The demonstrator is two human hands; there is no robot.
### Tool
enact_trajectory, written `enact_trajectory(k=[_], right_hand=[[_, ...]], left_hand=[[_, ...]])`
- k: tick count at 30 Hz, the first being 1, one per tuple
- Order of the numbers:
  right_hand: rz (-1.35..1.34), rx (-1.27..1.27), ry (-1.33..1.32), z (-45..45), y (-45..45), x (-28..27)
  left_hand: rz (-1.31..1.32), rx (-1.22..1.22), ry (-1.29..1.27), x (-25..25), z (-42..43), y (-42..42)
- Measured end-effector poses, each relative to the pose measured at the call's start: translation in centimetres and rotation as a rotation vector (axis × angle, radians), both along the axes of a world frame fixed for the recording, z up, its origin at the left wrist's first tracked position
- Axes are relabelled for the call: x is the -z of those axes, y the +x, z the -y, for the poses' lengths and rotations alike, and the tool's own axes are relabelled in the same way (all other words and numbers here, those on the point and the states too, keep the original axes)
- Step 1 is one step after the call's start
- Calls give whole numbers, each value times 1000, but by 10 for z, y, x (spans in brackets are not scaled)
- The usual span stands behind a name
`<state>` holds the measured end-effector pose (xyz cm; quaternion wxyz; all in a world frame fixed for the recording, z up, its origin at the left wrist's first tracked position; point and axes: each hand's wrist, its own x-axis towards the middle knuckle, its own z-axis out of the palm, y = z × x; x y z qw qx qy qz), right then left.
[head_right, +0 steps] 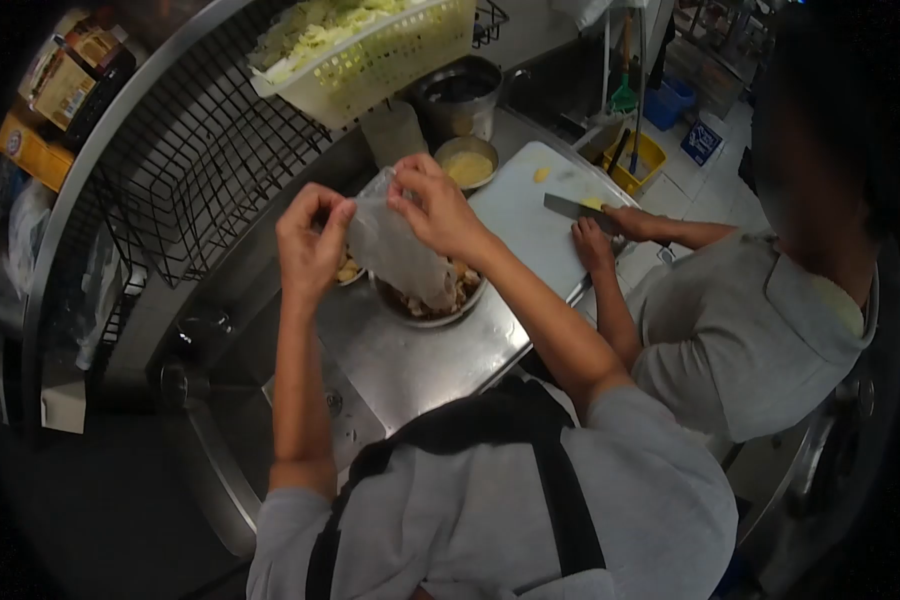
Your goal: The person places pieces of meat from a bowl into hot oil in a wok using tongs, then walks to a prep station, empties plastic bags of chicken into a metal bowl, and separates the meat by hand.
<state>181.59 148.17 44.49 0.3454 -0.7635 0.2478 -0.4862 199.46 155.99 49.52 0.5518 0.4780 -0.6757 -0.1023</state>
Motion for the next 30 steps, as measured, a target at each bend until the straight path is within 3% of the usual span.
enact_trajectory(k=[5, 8, 13, 18, 19, 22, 25, 26, 30], right_hand=[[67, -67, 67, -8, 0, -13], [-28, -75, 229, -15, -1, -10], [-401, -43, 130, -17, 6, 40], [-130, 89, 229, -5, 11, 80], [38, 40, 136, 9, 20, 108], [235, -9, 244, -12, 7, 68], [274, -143, 244, -17, 9, 69], [266, -140, 247, -23, 11, 67], [111, -188, 149, -43, 18, 64]], left_hand=[[15, -116, -59, -21, -6, -2], [7, -131, -121, -23, -1, 1], [-250, -29, -180, -34, -3, -11], [-233, -31, -126, -25, -23, -10], [-238, -32, -86, -12, -28, -6], [-230, -41, 153, 50, -40, 6], [-206, -67, 361, 73, -57, -32], [-77, -12, 412, 88, -60, -30], [-215, 5, 513, 147, -66, -26]])
